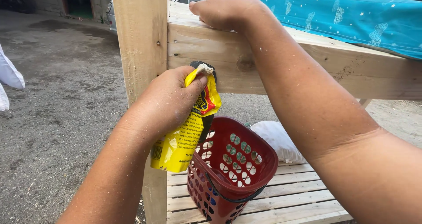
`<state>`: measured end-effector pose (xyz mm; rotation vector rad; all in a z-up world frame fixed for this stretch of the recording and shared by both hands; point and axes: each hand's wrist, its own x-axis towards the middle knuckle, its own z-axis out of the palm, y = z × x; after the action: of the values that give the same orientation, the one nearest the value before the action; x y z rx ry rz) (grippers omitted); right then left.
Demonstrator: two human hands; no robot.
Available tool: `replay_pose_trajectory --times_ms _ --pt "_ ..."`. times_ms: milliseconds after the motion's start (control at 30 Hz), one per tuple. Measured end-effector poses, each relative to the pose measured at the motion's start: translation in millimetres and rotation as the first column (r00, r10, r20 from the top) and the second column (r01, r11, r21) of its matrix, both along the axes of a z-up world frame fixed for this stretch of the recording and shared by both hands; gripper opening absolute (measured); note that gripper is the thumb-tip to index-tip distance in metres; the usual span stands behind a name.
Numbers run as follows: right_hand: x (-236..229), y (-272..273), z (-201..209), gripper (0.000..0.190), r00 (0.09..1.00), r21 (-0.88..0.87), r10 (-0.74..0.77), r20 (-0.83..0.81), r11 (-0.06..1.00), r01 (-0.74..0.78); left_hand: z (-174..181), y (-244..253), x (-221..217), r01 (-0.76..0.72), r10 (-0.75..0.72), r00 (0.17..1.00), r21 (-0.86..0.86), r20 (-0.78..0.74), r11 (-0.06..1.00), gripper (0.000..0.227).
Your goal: Sanding a wooden frame and applying wood filler to surface imperfections.
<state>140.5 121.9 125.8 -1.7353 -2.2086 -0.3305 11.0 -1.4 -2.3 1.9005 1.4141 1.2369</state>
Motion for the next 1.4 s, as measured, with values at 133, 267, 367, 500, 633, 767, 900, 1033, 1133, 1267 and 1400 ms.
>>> replay_pose_trajectory --times_ms 133,267,367,500,633,767,900,1033,1133,1267,1400 --pt "33.7 1.2 -3.7 0.065 0.992 0.078 -0.062 0.112 0.996 0.053 -2.9 1.4 2.0 0.026 -0.025 0.999 -0.026 0.020 0.999 0.034" --pt "75.3 -25.0 -11.2 0.057 0.994 0.182 -0.095 -0.046 0.978 0.102 -12.8 18.8 8.9 0.252 -0.227 0.919 -0.036 0.323 0.967 0.032" --pt "90.5 -71.2 -39.0 0.049 0.842 0.227 0.249 -0.479 0.962 -0.155 -10.5 20.3 18.0 0.329 -0.301 0.867 -0.001 0.397 0.944 0.030" --pt "97.3 -113.6 -84.3 0.037 0.457 0.260 0.483 -0.747 0.844 -0.469 -2.9 15.9 28.8 0.301 -0.285 0.894 0.009 0.346 0.954 0.029" --pt "101.6 -124.1 -99.5 0.037 0.463 0.168 0.401 -0.790 0.869 -0.465 -3.3 23.4 38.5 0.334 -0.343 0.904 0.079 0.255 0.939 0.030" --pt "106.8 -126.2 -102.6 0.040 0.443 0.157 0.366 -0.819 0.884 -0.440 -0.7 22.3 46.5 0.326 -0.343 0.924 0.120 0.168 0.938 0.031" --pt "108.0 -127.6 -102.6 0.038 0.457 0.152 0.341 -0.821 0.903 -0.402 7.0 14.6 51.8 0.306 -0.313 0.935 0.063 0.167 0.950 0.033" --pt "111.2 -122.9 -100.5 0.038 0.434 0.167 0.358 -0.827 0.893 -0.418 12.4 13.2 54.2 0.289 -0.305 0.943 0.122 0.135 0.949 0.032" --pt "110.4 -117.6 -95.0 0.039 0.352 0.184 0.372 -0.859 0.866 -0.466 24.5 4.1 52.6 0.192 -0.196 0.980 0.131 0.025 0.973 0.032" --pt "104.5 -116.3 -80.1 0.040 0.330 0.194 0.403 -0.854 0.834 -0.517 40.3 -5.8 44.0 0.027 -0.005 0.994 0.194 -0.113 0.981 0.033" --pt "102.2 -92.8 -39.8 0.041 0.064 0.291 0.500 -0.864 0.600 -0.745 43.6 16.7 24.7 0.231 -0.239 0.959 0.068 0.151 0.970 0.032"
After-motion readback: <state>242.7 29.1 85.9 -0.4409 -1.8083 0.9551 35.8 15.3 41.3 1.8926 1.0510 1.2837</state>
